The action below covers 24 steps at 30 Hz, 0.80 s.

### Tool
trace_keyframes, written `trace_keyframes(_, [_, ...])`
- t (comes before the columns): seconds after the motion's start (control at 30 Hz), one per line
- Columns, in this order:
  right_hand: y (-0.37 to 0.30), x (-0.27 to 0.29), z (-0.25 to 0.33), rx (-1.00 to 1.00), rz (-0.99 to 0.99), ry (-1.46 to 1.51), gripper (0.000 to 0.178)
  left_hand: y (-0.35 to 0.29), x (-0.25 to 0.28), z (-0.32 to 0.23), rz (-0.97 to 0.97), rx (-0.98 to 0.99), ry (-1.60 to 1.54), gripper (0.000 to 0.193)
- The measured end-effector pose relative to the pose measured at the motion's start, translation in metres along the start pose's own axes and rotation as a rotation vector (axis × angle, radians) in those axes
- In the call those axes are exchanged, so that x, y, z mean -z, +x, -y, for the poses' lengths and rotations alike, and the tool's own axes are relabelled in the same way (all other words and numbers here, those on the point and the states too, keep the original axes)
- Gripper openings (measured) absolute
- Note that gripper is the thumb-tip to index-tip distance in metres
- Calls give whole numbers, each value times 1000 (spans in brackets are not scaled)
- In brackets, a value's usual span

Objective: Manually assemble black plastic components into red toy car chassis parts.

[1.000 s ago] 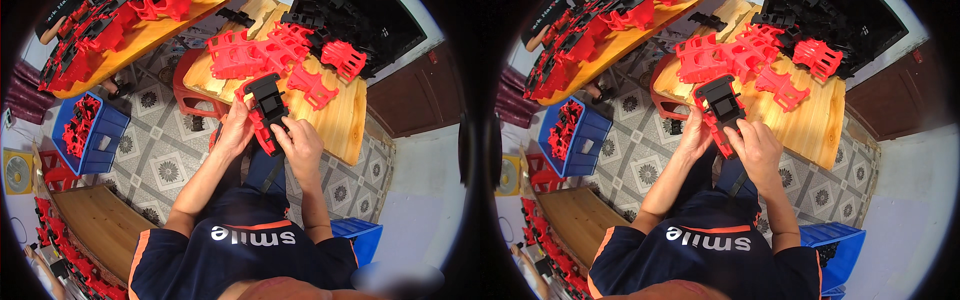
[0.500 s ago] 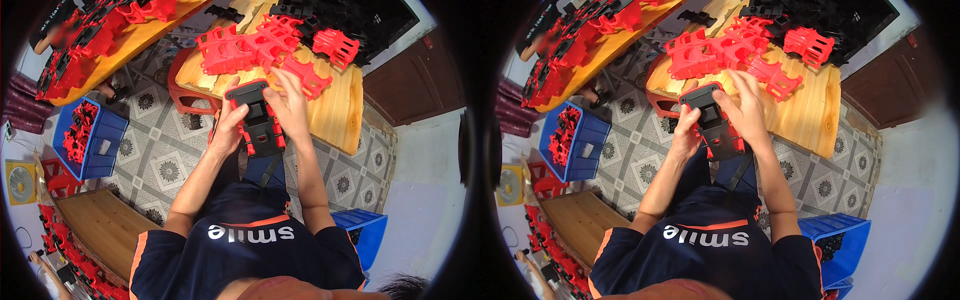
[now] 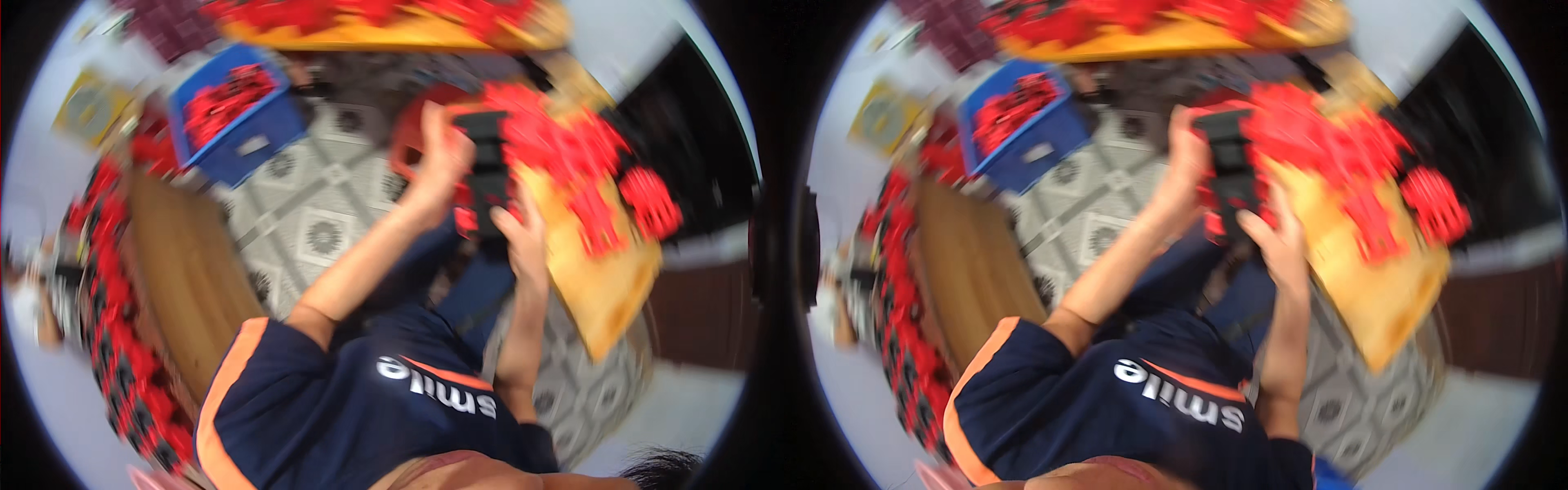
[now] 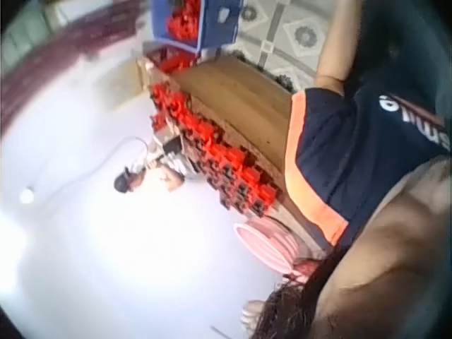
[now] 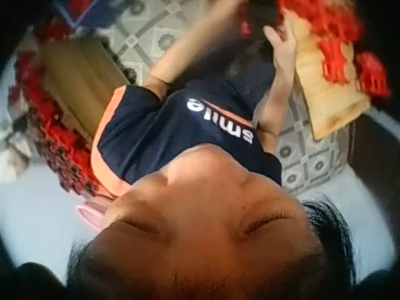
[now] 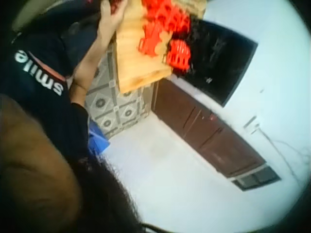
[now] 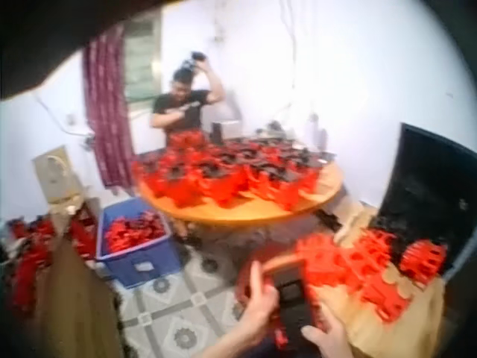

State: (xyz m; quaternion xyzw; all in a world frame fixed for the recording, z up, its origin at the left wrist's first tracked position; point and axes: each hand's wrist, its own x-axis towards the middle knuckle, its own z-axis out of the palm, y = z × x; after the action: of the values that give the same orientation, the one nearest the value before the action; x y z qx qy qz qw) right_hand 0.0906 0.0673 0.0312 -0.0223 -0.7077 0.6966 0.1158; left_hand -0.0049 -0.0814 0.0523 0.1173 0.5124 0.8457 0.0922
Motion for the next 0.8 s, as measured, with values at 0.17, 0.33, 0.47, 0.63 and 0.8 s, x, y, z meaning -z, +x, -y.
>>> trace_keyframes(0.17, [3,-39,-1,85,41,83,60,-38,36,10,200,-328,66,132])
trace_keyframes(0.33, [32,-102,10,177,388,-103,87,-42,90,-47,-66,-436,8,119])
trace_keyframes(0.47, [44,-141,10,138,590,-5,95,-6,192,-119,-598,-562,-142,100])
trace_keyframes(0.63, [26,-153,-46,-220,533,-133,35,66,374,-237,-783,-760,-108,101])
trace_keyframes(0.8, [-1,-163,-75,-411,592,-151,38,134,598,-340,-1277,-885,-147,86])
